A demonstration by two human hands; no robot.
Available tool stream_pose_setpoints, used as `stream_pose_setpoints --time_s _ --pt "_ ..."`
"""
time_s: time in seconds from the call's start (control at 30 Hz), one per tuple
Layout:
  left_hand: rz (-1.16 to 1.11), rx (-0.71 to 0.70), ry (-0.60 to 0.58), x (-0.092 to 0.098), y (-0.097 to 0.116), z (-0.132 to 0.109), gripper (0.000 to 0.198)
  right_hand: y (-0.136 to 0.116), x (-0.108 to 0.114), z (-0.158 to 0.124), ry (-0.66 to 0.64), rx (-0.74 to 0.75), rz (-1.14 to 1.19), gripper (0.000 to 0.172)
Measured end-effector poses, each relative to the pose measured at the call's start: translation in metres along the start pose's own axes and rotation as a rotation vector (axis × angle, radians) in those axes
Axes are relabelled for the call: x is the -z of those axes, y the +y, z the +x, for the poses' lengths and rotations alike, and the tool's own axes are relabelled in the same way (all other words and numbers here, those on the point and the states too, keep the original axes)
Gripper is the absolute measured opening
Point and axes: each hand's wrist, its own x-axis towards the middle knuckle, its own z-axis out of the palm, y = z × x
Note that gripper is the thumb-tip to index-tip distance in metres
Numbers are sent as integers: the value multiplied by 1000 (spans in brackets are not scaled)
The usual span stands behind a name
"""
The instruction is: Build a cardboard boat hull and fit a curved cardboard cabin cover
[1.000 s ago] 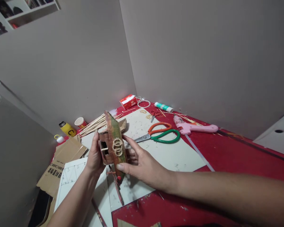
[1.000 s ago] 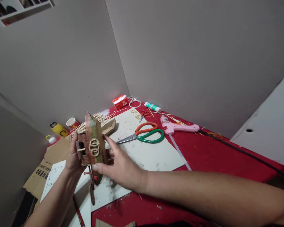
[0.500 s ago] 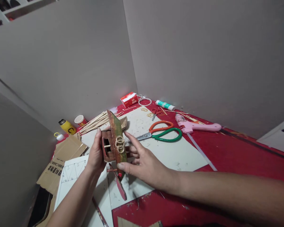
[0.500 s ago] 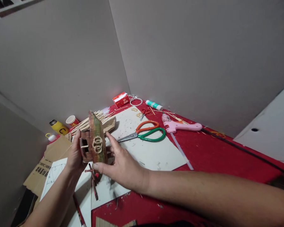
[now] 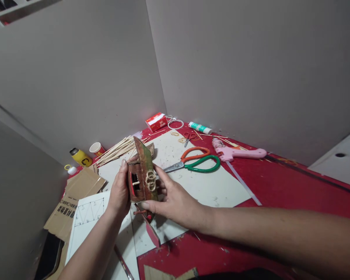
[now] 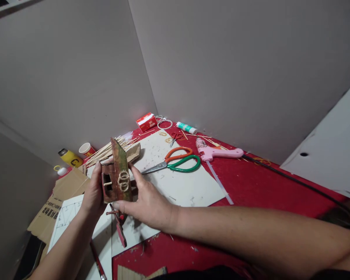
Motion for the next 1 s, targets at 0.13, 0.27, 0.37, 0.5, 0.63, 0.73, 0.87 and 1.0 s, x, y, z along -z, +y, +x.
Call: stream_pose_setpoints --time_s 0.13,0.27,0.37,0.5,0.63,0.73,0.87,1.0 --pt "-9 -19 -4 -1 2 0 50 2 1 3 -4 -2 55 85" --pt "-57 9 6 0 10 2 51 -1 4 6 -108 5 227 76" --pt "-145 125 2 2 14 4 44 -5 5 9 -201 -27 393 65" --pt "-267 187 -39 7 14 6 43 -11 6 11 -242 -128 525 59" --pt "-302 197 -111 9 13 5 57 -12 8 12 -267 -230 632 61" --pt "-314 199 -114 9 14 6 65 -11 11 14 -292 -241 727 57" --pt "-336 185 -99 9 17 9 61 -10 16 17 -334 -319 747 45" --pt "-330 206 -72 11 17 10 61 -7 22 19 -483 -454 723 49"
